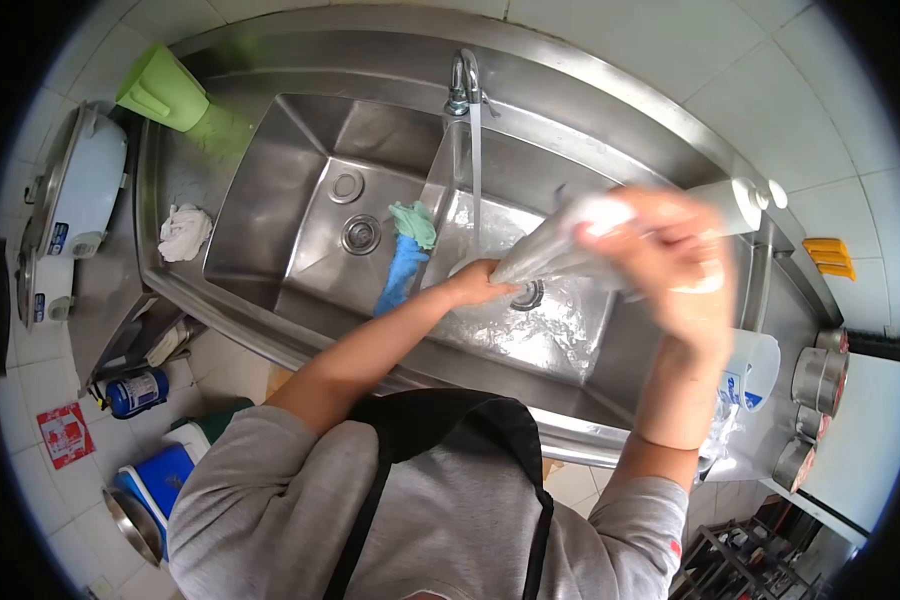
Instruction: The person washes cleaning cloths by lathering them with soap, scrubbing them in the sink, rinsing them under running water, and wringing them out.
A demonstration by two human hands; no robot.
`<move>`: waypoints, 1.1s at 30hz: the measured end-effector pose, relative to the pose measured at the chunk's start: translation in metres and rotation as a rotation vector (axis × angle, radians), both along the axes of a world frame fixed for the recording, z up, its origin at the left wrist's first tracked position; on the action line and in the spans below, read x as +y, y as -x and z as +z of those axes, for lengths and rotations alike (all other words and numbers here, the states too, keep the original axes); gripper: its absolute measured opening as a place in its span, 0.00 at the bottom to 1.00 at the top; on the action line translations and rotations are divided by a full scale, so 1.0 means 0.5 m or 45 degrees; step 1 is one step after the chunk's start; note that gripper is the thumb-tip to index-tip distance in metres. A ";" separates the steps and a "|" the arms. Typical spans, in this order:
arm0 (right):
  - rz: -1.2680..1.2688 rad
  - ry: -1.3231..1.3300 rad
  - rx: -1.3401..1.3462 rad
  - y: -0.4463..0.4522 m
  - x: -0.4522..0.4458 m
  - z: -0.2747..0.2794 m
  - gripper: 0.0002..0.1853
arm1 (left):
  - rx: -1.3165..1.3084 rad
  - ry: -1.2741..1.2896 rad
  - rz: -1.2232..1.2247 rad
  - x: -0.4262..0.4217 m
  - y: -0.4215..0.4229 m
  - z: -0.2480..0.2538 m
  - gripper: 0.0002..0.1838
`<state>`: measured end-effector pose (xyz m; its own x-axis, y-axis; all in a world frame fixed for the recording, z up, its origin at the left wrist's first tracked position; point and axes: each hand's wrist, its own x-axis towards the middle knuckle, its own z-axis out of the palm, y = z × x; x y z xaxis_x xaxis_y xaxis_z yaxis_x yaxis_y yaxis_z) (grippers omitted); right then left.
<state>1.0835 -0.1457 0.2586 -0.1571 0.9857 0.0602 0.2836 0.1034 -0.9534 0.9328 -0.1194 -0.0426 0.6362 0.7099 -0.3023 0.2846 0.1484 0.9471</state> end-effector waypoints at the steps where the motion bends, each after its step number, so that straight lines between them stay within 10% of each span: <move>1: -0.075 -0.191 -0.053 -0.013 -0.005 0.041 0.04 | 0.076 -0.017 -0.006 0.004 0.003 0.011 0.24; 11: -0.543 -0.653 0.384 -0.018 -0.011 0.149 0.13 | 1.081 -0.156 -0.290 0.033 0.041 -0.194 0.19; 17: 0.666 0.534 -0.368 0.007 0.063 -0.244 0.09 | 0.754 -0.230 -0.307 0.069 0.052 -0.150 0.27; 23: 0.569 0.790 -0.860 0.039 0.054 -0.979 0.20 | 0.536 -0.197 -0.048 0.053 0.097 0.021 0.26; 27: 0.180 0.995 -1.042 0.099 0.005 -1.186 0.21 | 0.414 -0.229 -0.064 0.030 0.129 -0.007 0.25; 29: -0.203 1.149 -0.576 0.127 -0.008 -1.057 0.23 | 0.491 -0.130 -0.053 0.018 0.142 0.018 0.24; 33: 0.183 1.008 -0.650 0.094 0.031 -1.029 0.18 | 0.425 -0.168 -0.097 0.005 0.164 -0.051 0.28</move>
